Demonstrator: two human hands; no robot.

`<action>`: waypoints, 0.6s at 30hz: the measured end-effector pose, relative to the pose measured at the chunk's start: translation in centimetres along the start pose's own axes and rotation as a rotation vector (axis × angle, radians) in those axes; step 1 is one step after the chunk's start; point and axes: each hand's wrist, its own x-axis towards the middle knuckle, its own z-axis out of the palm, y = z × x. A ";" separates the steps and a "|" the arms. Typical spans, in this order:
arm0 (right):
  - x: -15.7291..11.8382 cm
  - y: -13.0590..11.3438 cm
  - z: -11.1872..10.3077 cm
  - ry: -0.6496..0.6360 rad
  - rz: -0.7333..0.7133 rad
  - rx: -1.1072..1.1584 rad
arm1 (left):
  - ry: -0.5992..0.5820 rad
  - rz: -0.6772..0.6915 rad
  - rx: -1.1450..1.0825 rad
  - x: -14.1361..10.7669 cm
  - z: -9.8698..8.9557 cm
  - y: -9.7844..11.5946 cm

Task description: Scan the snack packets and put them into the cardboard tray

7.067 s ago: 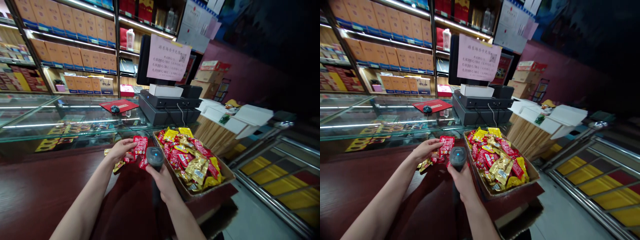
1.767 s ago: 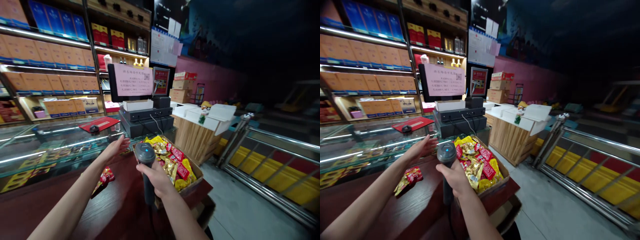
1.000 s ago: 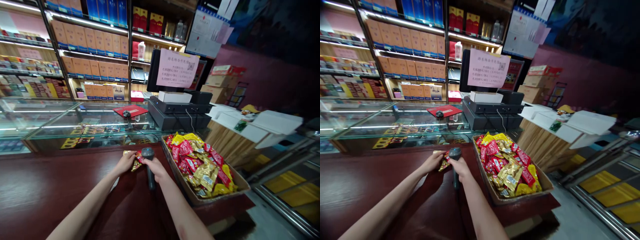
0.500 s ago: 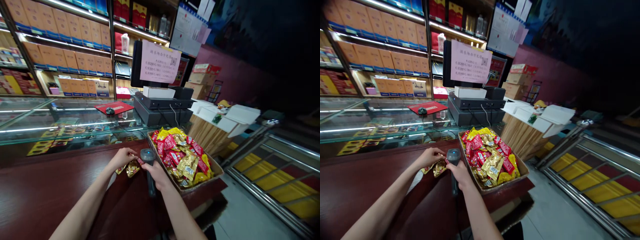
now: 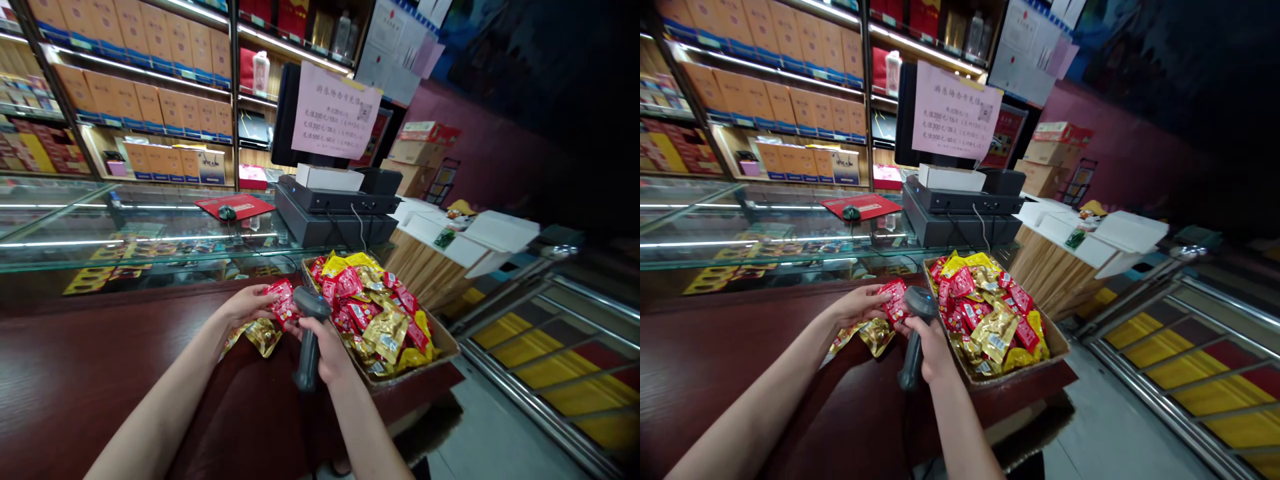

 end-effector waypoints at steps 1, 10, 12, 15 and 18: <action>0.0 0.0 0.0 -0.005 -0.007 0.006 | -0.034 -0.048 -0.050 0.0 -0.3 0.0; -2.9 0.8 0.0 -0.096 0.082 -0.436 | 0.244 -0.018 -0.077 0.7 -1.2 -0.5; -3.6 1.2 0.3 -0.177 0.129 -0.483 | 0.263 0.002 -0.039 0.8 -1.1 -0.6; -4.1 1.9 0.6 -0.218 0.180 -0.568 | 0.275 0.010 -0.019 0.8 -1.2 -0.8; -4.0 2.6 0.5 -0.221 0.243 -0.604 | 0.270 0.017 -0.010 0.9 -1.3 -0.9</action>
